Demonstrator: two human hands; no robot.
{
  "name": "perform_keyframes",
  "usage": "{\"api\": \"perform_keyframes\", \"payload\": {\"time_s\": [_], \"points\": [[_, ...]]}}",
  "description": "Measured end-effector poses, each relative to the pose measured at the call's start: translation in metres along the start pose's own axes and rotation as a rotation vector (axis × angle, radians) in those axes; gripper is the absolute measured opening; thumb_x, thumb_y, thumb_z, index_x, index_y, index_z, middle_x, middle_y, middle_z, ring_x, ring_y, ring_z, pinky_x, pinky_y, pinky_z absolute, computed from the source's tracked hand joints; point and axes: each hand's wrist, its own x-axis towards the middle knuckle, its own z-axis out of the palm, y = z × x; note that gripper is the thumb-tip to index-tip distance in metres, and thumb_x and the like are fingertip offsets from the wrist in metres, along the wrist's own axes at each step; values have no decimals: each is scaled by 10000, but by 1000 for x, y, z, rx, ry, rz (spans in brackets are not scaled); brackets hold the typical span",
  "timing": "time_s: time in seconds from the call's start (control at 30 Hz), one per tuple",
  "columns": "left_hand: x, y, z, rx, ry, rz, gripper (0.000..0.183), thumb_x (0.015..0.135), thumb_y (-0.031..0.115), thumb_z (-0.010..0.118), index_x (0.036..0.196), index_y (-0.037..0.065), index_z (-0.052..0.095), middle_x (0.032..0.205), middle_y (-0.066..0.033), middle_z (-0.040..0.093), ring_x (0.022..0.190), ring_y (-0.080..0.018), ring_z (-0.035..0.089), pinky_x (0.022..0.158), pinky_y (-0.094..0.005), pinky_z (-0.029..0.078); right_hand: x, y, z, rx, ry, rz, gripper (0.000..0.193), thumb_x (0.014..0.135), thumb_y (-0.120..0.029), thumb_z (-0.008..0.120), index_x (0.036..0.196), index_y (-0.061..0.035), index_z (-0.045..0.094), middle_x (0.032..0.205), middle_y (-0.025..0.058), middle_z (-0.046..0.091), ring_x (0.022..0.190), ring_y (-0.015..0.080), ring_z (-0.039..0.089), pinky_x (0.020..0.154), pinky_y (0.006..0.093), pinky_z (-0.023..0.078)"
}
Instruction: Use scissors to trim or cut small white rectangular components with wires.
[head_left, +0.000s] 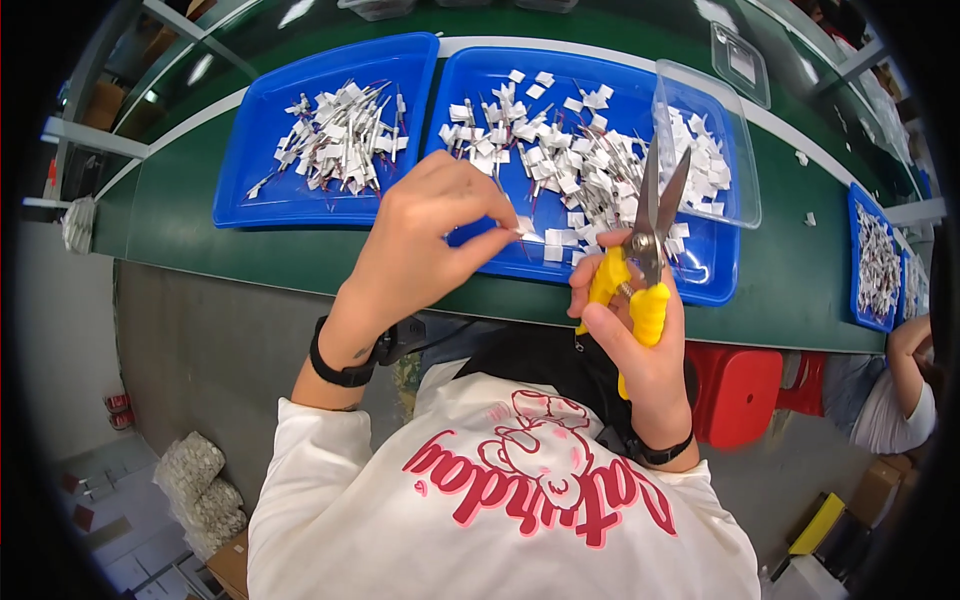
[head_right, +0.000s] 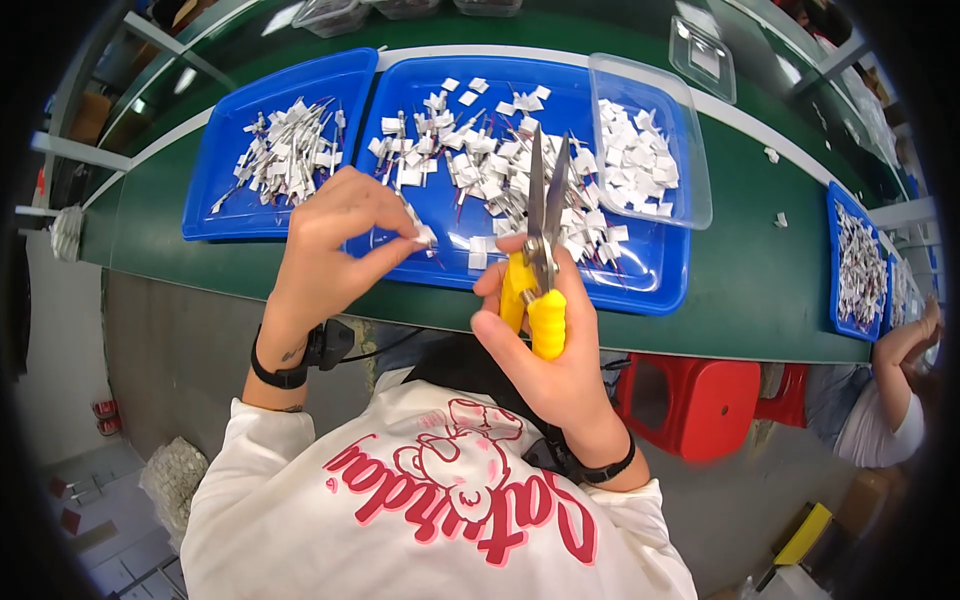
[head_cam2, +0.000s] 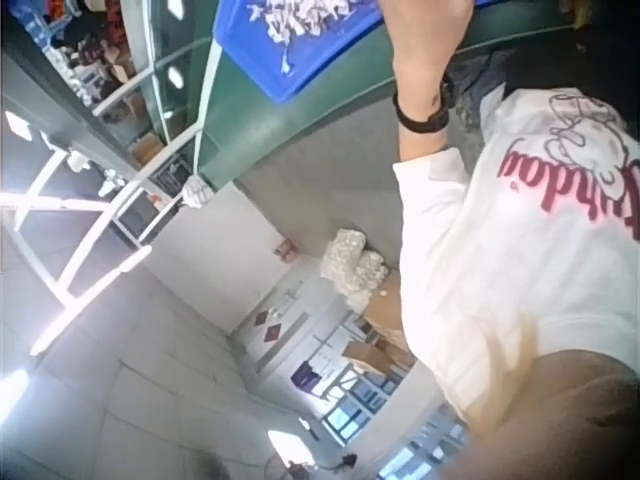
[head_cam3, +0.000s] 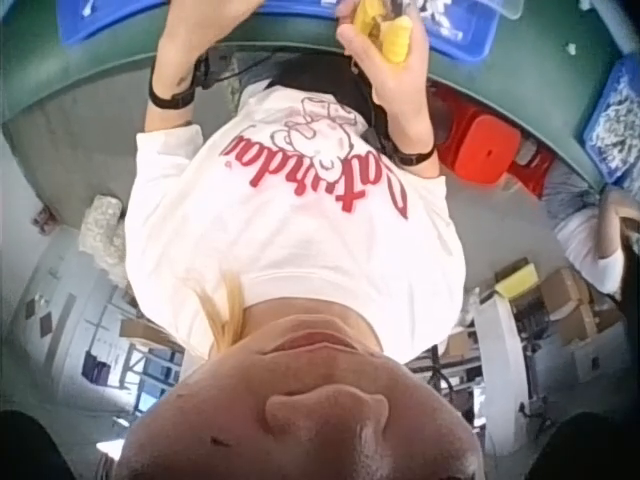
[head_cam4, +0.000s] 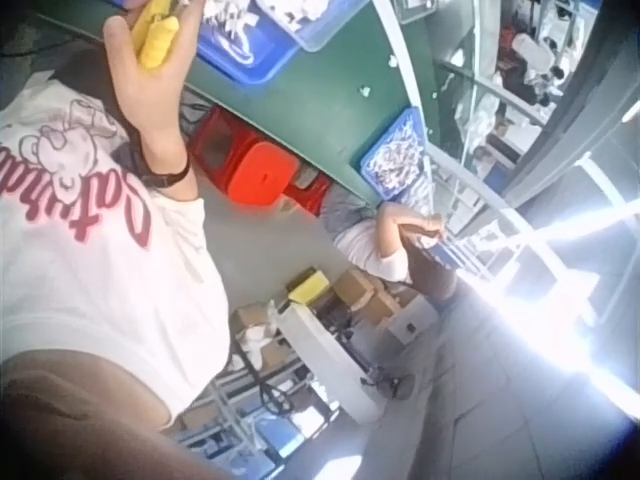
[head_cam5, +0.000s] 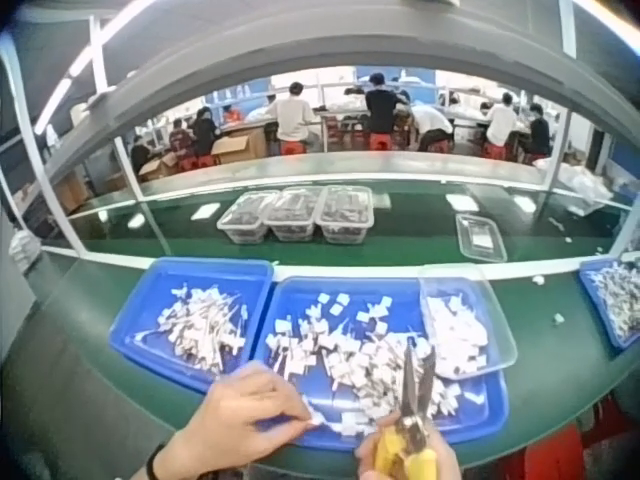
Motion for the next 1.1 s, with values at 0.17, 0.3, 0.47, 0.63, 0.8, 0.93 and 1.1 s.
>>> {"api": "perform_keyframes", "payload": {"time_s": [0.17,0.3,0.47,0.63,0.8,0.93,1.1], "points": [[0,30,8,-106,-34,140,188,595,-7,762,728,82,663,774,-25,627,729,-201,571,611,-301,445,11,-7,11,-120,17,-14,527,774,1,722,1220,-41,443,909,19,555,761,50,513,672,194,425],[0,35,16,-143,42,153,230,595,4,789,765,70,650,783,-26,622,701,-187,553,594,-277,433,11,1,8,-131,13,-113,479,805,26,668,1220,-35,437,900,31,559,765,52,514,668,192,420],[-7,44,18,-235,43,-56,220,632,28,808,785,57,652,766,-23,632,714,-149,558,568,-249,418,9,0,7,-18,55,-176,417,847,81,550,1227,-12,406,917,67,562,797,79,529,685,203,425],[-13,40,27,-287,65,-58,184,658,38,807,773,42,664,778,-35,658,713,-136,566,567,-237,418,9,-1,10,25,97,-212,422,852,73,565,1230,-9,395,920,79,554,814,87,530,687,205,423],[-16,43,28,-478,-6,-182,135,710,20,781,776,31,664,820,-50,665,734,-112,568,599,-225,426,9,-1,7,-94,48,-263,414,853,42,604,1214,-21,410,897,71,555,780,78,520,664,194,401],[-19,46,26,-743,-89,-358,142,722,12,779,788,8,653,865,-67,658,750,-95,560,630,-220,428,9,-1,5,-116,56,-264,396,856,27,614,1198,-33,424,869,62,559,751,71,516,638,190,394],[-14,58,30,-781,-75,-601,132,755,-28,744,838,-50,644,900,-74,649,768,-78,570,666,-216,451,10,2,8,-205,98,-302,378,858,29,609,1187,-37,434,869,63,564,745,67,519,635,187,401]]}}
